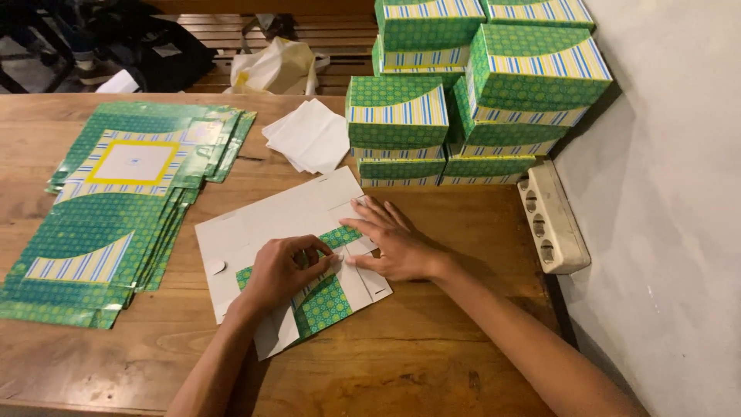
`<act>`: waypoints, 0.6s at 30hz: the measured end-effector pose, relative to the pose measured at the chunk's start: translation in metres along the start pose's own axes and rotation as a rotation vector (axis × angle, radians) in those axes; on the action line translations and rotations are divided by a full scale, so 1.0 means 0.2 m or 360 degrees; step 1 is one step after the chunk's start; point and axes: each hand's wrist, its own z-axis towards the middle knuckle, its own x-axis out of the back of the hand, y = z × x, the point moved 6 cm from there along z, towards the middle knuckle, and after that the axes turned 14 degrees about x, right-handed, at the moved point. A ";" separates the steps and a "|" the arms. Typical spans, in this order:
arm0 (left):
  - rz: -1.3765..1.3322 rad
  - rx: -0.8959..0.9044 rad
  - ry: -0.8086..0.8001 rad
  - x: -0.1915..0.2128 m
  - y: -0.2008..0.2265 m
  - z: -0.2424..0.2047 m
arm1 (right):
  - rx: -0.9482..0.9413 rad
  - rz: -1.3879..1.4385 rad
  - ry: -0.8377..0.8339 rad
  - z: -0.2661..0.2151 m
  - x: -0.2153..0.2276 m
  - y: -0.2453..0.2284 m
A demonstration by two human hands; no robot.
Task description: The person folds a flat white cardboard sheet into a box shape, then applies a green patterned paper strip along the edges to secure the folds. The process is repeated for multiple boxes, with finished boxes stacked nearby.
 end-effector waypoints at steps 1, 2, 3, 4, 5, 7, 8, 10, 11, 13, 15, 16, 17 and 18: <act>0.0004 -0.0002 0.0010 0.01 0.01 -0.01 | 0.0008 -0.0006 0.0004 0.00 0.00 -0.03; 0.0013 0.0014 -0.0001 0.02 0.02 -0.01 | -0.0032 -0.0042 0.0096 0.00 0.01 -0.05; 0.0021 0.0028 -0.0021 0.01 0.03 -0.02 | -0.0081 -0.0076 0.0190 -0.01 0.03 -0.07; 0.0024 0.0022 -0.0020 0.01 0.02 -0.02 | -0.0082 -0.0078 0.0196 0.00 0.01 -0.06; 0.0011 0.0031 -0.0015 0.01 0.02 -0.02 | -0.0087 -0.0114 0.0243 0.00 0.01 -0.06; -0.0004 0.0035 -0.0005 0.01 0.02 -0.01 | -0.0090 -0.0158 0.0291 -0.01 0.01 -0.05; -0.0003 0.0038 -0.0007 0.01 0.03 -0.01 | -0.0072 -0.0164 0.0295 -0.01 0.02 -0.06; -0.0003 0.0047 -0.0005 0.01 0.02 -0.01 | -0.0049 -0.0167 0.0295 -0.01 0.03 -0.07; -0.0019 0.0038 0.0005 0.01 0.02 -0.01 | -0.0052 -0.0122 0.0273 -0.01 0.03 -0.07; -0.0032 0.0034 0.0013 0.01 0.02 -0.01 | -0.0055 -0.0071 0.0249 -0.01 0.04 -0.07; -0.0025 0.0027 0.0011 0.01 0.03 -0.01 | -0.0042 -0.0012 0.0153 -0.01 0.04 -0.05; -0.0022 0.0024 0.0007 0.01 0.02 -0.01 | -0.0045 -0.0010 0.0157 0.00 0.04 -0.03; -0.0020 0.0029 -0.0005 0.01 0.02 -0.01 | -0.0024 0.0003 0.0123 0.00 0.03 -0.02; -0.0017 0.0035 -0.0018 0.01 0.02 -0.01 | -0.0003 0.0017 0.0089 0.00 0.02 0.00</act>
